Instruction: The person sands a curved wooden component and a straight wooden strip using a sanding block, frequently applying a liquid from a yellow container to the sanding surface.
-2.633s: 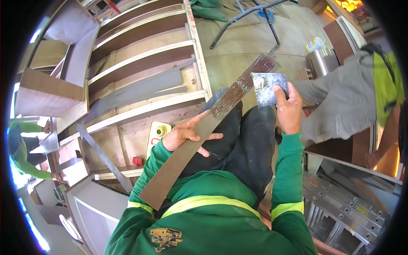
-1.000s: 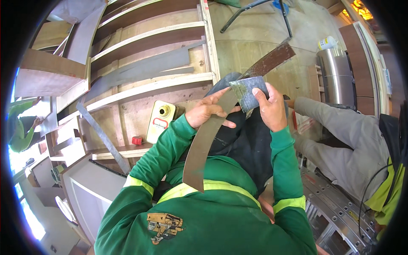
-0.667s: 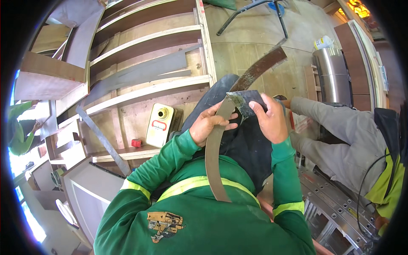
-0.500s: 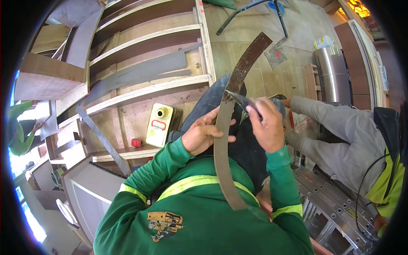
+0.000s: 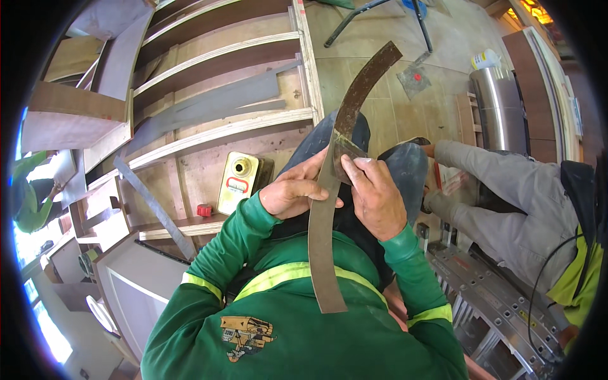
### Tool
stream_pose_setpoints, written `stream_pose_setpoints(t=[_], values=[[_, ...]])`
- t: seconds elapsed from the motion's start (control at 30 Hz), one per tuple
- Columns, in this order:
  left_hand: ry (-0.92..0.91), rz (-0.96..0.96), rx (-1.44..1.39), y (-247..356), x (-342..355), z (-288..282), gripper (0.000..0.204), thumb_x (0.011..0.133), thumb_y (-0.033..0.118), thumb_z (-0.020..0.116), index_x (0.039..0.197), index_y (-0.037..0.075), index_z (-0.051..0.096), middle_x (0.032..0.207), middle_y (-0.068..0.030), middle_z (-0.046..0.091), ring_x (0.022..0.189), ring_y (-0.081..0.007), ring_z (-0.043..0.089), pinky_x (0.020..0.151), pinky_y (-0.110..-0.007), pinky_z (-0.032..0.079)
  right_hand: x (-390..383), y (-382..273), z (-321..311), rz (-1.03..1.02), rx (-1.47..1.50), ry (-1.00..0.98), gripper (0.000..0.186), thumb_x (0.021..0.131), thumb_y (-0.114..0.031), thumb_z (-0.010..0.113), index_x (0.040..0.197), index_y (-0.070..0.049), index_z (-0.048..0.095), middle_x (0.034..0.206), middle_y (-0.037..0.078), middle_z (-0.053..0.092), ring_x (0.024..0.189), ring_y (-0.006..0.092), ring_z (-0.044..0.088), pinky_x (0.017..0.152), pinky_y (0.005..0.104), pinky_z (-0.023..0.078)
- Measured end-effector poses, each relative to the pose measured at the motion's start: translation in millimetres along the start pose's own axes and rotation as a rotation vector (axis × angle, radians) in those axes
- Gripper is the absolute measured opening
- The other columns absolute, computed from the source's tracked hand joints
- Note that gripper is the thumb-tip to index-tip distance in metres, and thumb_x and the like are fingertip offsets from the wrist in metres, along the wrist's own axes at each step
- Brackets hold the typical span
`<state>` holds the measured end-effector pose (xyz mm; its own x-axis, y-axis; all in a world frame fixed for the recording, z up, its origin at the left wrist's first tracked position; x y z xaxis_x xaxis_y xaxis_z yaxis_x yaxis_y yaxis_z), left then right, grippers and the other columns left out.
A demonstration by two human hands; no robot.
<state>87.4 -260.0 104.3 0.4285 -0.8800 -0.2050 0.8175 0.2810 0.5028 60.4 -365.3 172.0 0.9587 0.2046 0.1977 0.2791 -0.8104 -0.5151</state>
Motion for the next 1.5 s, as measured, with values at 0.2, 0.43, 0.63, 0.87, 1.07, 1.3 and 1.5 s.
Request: stream_pose_setpoints(t=[0.2, 0.43, 0.63, 0.87, 1.07, 1.3, 1.5], values=[[-0.027, -0.049, -0.039, -7.0, 3.0, -6.8, 0.096, 0.081, 0.0, 0.062, 0.166, 0.008, 0.017, 0.158, -0.0096, 0.041, 0.137, -0.0207, 0.051, 0.109, -0.045, 0.05, -10.5, -0.2, 1.1, 0.032, 0.079, -0.05, 0.05, 0.084, 0.005, 0.066, 0.133, 0.0, 0.063, 0.112, 0.012, 0.059, 0.101, 0.0314, 0.06, 0.09, 0.0415, 0.053], [-0.036, -0.125, -0.113, -21.2, 1.0, -32.3, 0.096, 0.085, 0.0, 0.065, 0.167, 0.01, 0.015, 0.161, -0.0095, 0.035, 0.146, -0.0304, 0.043, 0.109, -0.046, 0.052, -10.1, 24.1, -40.6, 0.163, 0.309, 0.137, 0.015, 0.095, -0.006, 0.067, 0.108, 0.001, 0.067, 0.094, 0.016, 0.061, 0.088, 0.0364, 0.06, 0.079, 0.041, 0.05], [-0.048, -0.096, -0.201, -19.1, 0.8, -26.1, 0.095, 0.086, 0.003, 0.066, 0.166, 0.005, 0.013, 0.167, -0.0134, 0.025, 0.149, -0.0451, 0.037, 0.101, -0.04, 0.059, -15.0, 141.5, -51.4, 0.675, 0.606, 0.347, 0.025, 0.1, -0.024, 0.067, 0.108, -0.001, 0.068, 0.088, -0.001, 0.067, 0.074, 0.0052, 0.054, 0.062, 0.025, 0.045], [-0.059, -0.07, -0.307, -18.7, 1.5, -29.3, 0.09, 0.089, 0.012, 0.065, 0.166, 0.005, 0.018, 0.167, -0.0127, 0.029, 0.146, -0.0467, 0.041, 0.095, -0.034, 0.06, -25.2, 171.1, -23.5, 0.716, 0.644, 0.416, 0.029, 0.1, -0.019, 0.066, 0.113, 0.007, 0.064, 0.095, 0.004, 0.069, 0.088, 0.0092, 0.059, 0.084, 0.029, 0.049], [-0.026, -0.063, -0.336, -19.1, 1.9, -32.8, 0.09, 0.086, 0.011, 0.062, 0.165, 0.004, 0.02, 0.167, -0.0137, 0.028, 0.146, -0.0484, 0.039, 0.091, -0.034, 0.062, -32.2, 124.4, 6.2, 0.7, 0.764, 0.294, 0.033, 0.099, -0.021, 0.07, 0.117, 0.006, 0.065, 0.094, 0.006, 0.07, 0.083, 0.0128, 0.062, 0.075, 0.0305, 0.052], [-0.087, -0.091, -0.373, -20.0, -1.6, -38.0, 0.092, 0.085, 0.01, 0.061, 0.165, 0.003, 0.017, 0.168, -0.0153, 0.025, 0.146, -0.0518, 0.037, 0.09, -0.035, 0.063, -33.6, 158.4, -7.1, 0.585, 0.45, 0.465, 0.028, 0.098, -0.016, 0.068, 0.111, 0.009, 0.065, 0.09, 0.016, 0.072, 0.081, 0.015, 0.063, 0.077, 0.035, 0.052], [-0.056, -0.094, -0.378, -17.1, -4.3, -37.2, 0.094, 0.084, 0.01, 0.063, 0.165, 0.002, 0.014, 0.168, -0.0172, 0.024, 0.147, -0.0551, 0.032, 0.088, -0.035, 0.062, -28.0, 139.8, -20.6, 0.661, 0.618, 0.391, 0.027, 0.098, -0.018, 0.067, 0.109, 0.007, 0.065, 0.091, 0.012, 0.071, 0.084, 0.014, 0.062, 0.08, 0.0329, 0.051]])
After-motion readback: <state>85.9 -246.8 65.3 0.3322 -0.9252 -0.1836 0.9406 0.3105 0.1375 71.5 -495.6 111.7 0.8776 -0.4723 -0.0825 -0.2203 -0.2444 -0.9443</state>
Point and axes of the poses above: each hand's wrist, its own x-axis towards the middle knuckle, its own z-axis out of the palm, y = z × x, the point moved 9 cm from there along x, towards the middle knuckle
